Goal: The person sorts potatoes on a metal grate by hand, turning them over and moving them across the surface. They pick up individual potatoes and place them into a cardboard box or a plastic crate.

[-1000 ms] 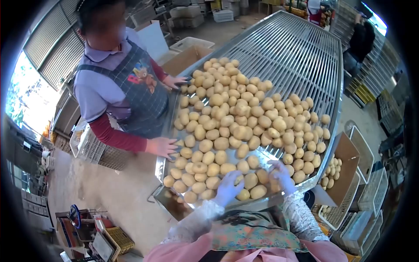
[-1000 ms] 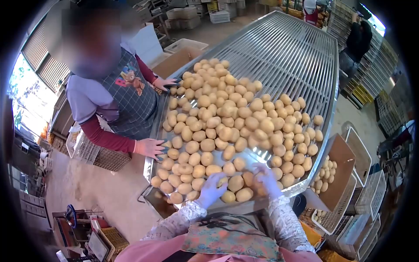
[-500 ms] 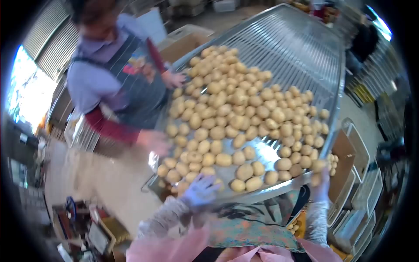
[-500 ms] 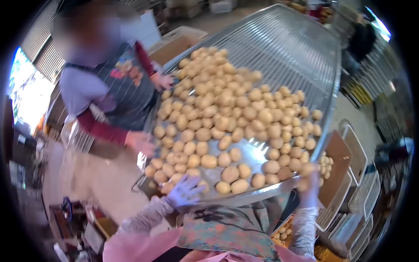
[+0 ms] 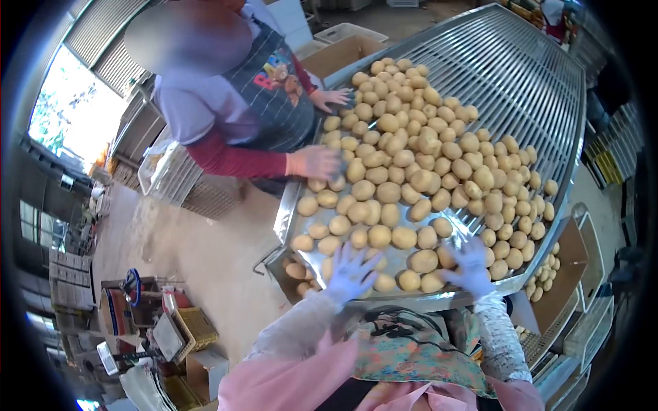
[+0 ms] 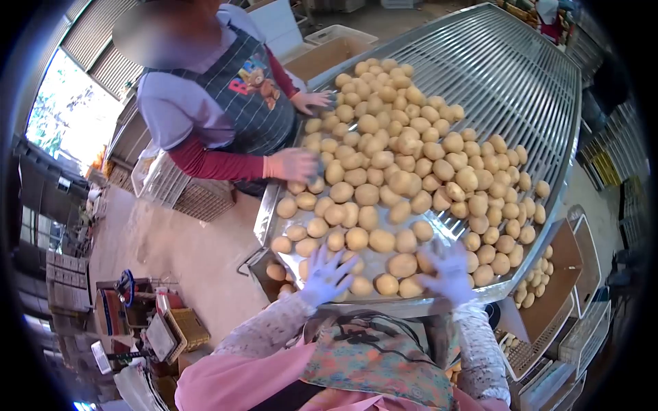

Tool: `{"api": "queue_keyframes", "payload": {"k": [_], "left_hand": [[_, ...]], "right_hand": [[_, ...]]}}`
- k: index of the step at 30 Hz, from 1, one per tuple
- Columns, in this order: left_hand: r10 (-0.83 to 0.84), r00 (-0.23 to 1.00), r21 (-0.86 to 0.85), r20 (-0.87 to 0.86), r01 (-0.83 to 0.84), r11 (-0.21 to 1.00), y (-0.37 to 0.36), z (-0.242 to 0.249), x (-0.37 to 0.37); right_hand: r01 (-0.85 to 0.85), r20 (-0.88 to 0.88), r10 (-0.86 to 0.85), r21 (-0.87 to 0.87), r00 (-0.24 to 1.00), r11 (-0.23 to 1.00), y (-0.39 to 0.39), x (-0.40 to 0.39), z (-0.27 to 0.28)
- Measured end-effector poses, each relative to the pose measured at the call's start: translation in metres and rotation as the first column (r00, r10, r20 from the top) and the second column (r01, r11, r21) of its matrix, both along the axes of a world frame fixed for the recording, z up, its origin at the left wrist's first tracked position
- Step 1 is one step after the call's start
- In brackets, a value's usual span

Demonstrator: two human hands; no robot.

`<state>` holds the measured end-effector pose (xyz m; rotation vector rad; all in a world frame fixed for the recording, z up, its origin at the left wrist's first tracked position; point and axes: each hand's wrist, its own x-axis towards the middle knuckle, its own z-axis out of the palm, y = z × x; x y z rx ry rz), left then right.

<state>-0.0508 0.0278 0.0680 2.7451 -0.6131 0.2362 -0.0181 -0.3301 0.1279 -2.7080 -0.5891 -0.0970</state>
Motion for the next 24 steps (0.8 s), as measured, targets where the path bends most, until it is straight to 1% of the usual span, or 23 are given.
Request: {"api": "queue_keyframes", "payload": {"k": [1,3,4,5,6,7,8,9,10,11,12,14,16,18,19,20,21,22,23,24], "left_hand": [[-0.014,0.999,0.000,-0.051,0.014,1.000,0.017,-0.001,-0.011],[0.053,0.996,0.123,-0.078,-0.043,0.992,0.041,0.022,-0.028],[0.103,0.982,0.065,-0.157,-0.094,0.993,0.056,0.019,-0.037],[0.108,0.965,-0.008,-0.239,-0.113,0.994,0.063,0.012,-0.036],[0.100,0.979,-0.005,-0.176,-0.103,0.995,0.065,0.029,-0.029],[0.076,0.996,0.067,-0.048,-0.073,0.995,0.060,0.034,-0.017],[0.082,0.993,0.164,0.089,-0.096,0.982,0.067,0.041,-0.011],[0.109,0.991,0.123,0.074,-0.117,0.986,0.065,0.043,0.001],[0.145,0.988,0.081,0.058,-0.150,0.985,0.053,0.036,0.021],[0.156,0.984,-0.004,0.082,-0.157,0.988,0.046,0.014,0.040],[0.163,0.981,-0.097,0.106,-0.153,0.983,0.034,-0.007,0.057],[0.259,0.966,0.110,0.006,-0.258,0.960,-0.013,-0.022,0.079],[0.252,0.967,0.093,-0.027,-0.249,0.964,-0.046,-0.009,0.072],[0.231,0.972,0.070,-0.041,-0.228,0.971,-0.066,0.006,0.065],[0.114,0.993,0.069,-0.039,-0.111,0.991,-0.058,0.009,0.053],[0.003,0.999,0.075,-0.042,0.001,0.997,-0.045,0.010,0.041],[0.017,0.999,0.078,-0.044,-0.013,0.997,-0.032,0.007,0.033],[-0.040,0.994,-0.009,-0.097,0.040,0.999,-0.020,0.002,0.026],[-0.109,0.984,-0.101,-0.144,0.095,0.990,-0.011,-0.001,0.018],[-0.111,0.983,-0.103,-0.147,0.097,0.990,-0.003,-0.001,0.010]], "right_hand": [[-0.113,-0.137,0.111,-0.002,0.984,0.994,0.009,0.003,-0.011],[-0.334,-0.041,0.332,-0.059,0.943,0.941,0.030,-0.002,-0.046],[-0.330,-0.005,0.330,-0.031,0.944,0.943,0.050,-0.005,-0.052],[-0.293,0.028,0.294,-0.024,0.955,0.956,0.061,-0.013,-0.050],[-0.227,0.015,0.228,-0.053,0.973,0.972,0.065,-0.021,-0.042],[-0.239,-0.045,0.236,-0.055,0.971,0.970,0.079,-0.016,-0.036],[-0.289,-0.093,0.285,-0.029,0.954,0.957,0.095,-0.007,-0.034],[-0.308,-0.083,0.307,-0.003,0.948,0.951,0.105,-0.006,-0.036],[-0.344,-0.052,0.342,-0.032,0.938,0.938,0.110,-0.005,-0.039],[-0.378,-0.022,0.377,-0.067,0.926,0.923,0.115,-0.003,-0.042],[-0.401,-0.017,0.401,-0.055,0.916,0.914,0.117,-0.003,-0.045],[-0.392,-0.017,0.393,0.010,0.920,0.920,0.107,-0.006,-0.051],[-0.396,-0.024,0.397,0.012,0.918,0.918,0.089,-0.008,-0.048],[-0.450,-0.029,0.453,0.089,0.891,0.889,0.070,-0.005,-0.045],[-0.452,-0.024,0.455,0.082,0.890,0.888,0.061,0.002,-0.045],[-0.449,-0.032,0.457,0.136,0.889,0.883,0.049,0.009,-0.048],[-0.447,-0.045,0.463,0.191,0.885,0.874,0.038,0.014,-0.050],[-0.441,-0.060,0.468,0.246,0.882,0.863,0.031,0.019,-0.054],[-0.369,-0.309,0.488,0.371,0.816,0.852,0.029,0.038,-0.033],[-0.366,-0.313,0.486,0.370,0.816,0.854,0.026,0.045,-0.027]]}}
